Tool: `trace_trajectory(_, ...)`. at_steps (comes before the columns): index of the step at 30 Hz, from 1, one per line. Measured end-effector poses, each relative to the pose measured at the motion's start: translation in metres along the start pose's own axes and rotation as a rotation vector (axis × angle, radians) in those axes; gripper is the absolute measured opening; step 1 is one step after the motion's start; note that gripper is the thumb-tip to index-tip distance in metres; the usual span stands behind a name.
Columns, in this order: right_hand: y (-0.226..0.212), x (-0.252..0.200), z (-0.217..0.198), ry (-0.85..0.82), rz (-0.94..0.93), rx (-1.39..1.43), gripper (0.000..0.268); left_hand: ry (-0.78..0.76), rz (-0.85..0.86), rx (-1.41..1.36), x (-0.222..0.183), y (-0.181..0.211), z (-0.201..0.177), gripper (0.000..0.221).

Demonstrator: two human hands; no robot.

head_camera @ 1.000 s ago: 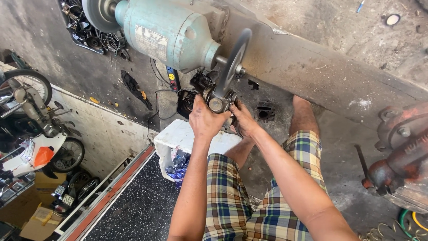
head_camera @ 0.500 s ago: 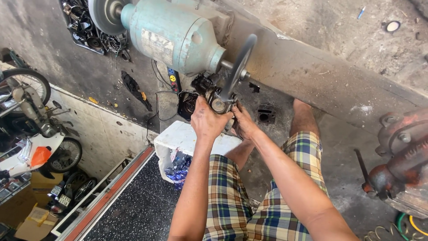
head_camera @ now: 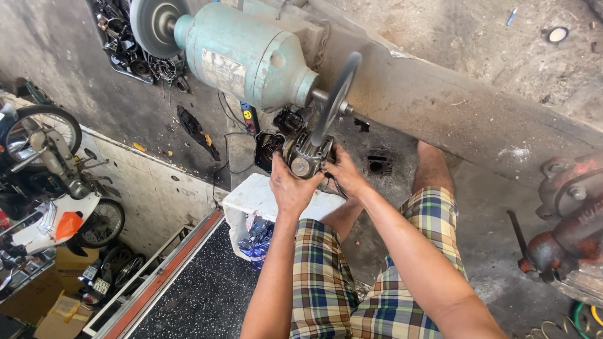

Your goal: Polishing a motorcycle cylinder head using a bench grinder and inspecting various engine parts in a workshop.

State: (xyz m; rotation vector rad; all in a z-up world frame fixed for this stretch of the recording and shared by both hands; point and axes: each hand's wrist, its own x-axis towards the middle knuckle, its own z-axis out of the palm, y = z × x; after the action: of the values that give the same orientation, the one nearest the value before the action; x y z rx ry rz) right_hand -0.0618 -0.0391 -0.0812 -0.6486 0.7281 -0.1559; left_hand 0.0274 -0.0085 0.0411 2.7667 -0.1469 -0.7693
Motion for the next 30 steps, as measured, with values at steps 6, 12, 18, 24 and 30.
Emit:
trace_trajectory(6, 0.019, 0.006, 0.001, -0.012, 0.004, 0.029, 0.072, 0.127, 0.084, -0.053, -0.002, -0.018, 0.004, 0.063)
trace_trajectory(12, 0.006, -0.003, -0.003, 0.022, -0.002, 0.139, 0.08, 0.069, 0.176, -0.068, -0.007, -0.014, -0.002, 0.065)
trace_trajectory(18, 0.04, -0.006, -0.031, -0.004, -0.023, 0.062, 0.081, 0.057, 0.233, -0.062, -0.009, -0.012, 0.003, 0.066)
trace_trajectory(24, 0.054, -0.011, -0.038, -0.024, -0.09, 0.002, 0.097, 0.021, 0.236, -0.044, -0.011, -0.013, 0.008, 0.066)
trace_trajectory(30, 0.049, -0.015, -0.03, 0.026, -0.121, 0.121, 0.096, -0.035, 0.274, -0.094, -0.01, -0.016, 0.018, 0.066)
